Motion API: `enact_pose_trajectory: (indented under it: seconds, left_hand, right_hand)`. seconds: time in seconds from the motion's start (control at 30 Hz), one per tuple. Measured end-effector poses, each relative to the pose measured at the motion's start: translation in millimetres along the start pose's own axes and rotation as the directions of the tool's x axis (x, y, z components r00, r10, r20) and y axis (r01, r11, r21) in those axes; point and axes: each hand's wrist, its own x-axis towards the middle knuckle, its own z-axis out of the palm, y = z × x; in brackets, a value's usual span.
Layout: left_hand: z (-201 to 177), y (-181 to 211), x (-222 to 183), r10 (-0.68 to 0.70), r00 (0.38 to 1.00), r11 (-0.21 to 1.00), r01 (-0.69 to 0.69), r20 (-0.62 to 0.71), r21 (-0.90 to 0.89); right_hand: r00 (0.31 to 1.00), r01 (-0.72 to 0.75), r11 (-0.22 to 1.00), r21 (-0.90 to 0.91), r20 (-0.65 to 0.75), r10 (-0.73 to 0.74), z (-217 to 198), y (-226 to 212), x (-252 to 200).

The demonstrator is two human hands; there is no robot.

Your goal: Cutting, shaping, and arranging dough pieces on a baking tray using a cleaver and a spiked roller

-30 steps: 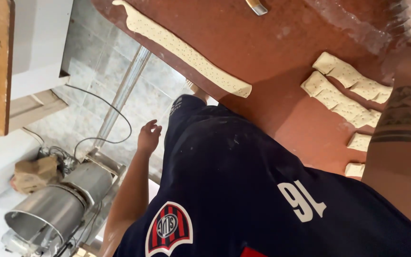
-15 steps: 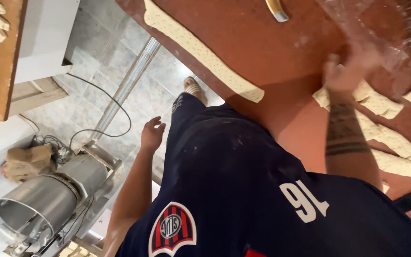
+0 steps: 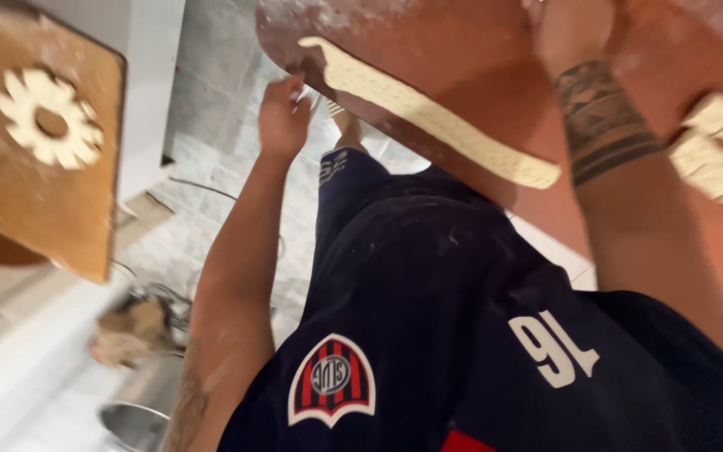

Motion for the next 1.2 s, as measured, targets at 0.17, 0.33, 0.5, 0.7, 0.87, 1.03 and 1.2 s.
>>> enact_pose_trajectory:
  seconds: [0.17,0.33,0.5,0.7,0.87,1.03,1.2]
  left_hand:
    - [-9,21,98,0.144,0.914,0.961,-0.221,0.378,0.169]
    - [-32,31,135,0.520,0.721,0.811,-0.585,0.458,0.001]
    - [-29,18,148,0.697,0.575,0.675,-0.727,0.430,-0.122]
    - [-30,15,153,0.677,0.577,0.683,-0.724,0.456,-0.098]
    - [-28,7,152,0.734,0.562,0.655,-0.734,0.381,-0.179]
    - [-31,13,154,0.788,0.539,0.608,-0.756,0.296,-0.242]
    - [-47,23,162,0.673,0.638,0.738,-0.538,0.375,-0.408]
  right_hand:
    - [0.877,-0.300,0.949,-0.097,0.363,0.314,-31,-26,-13]
    - [0.773,-0.635,0.744,0.209,0.163,0.613,-68,-149,-73]
    - [0.575,-0.757,0.256,0.601,0.427,0.698,-134,-294,-64]
    - [0.622,-0.775,0.384,0.502,0.496,0.606,-86,-385,-60]
    - [0.749,-0.635,0.759,0.148,0.361,0.556,-75,-426,-48]
    - [0.723,-0.632,0.775,0.000,0.361,0.590,-68,-442,-39]
    - [0.529,-0.803,0.592,0.065,0.537,0.658,-83,-428,-10]
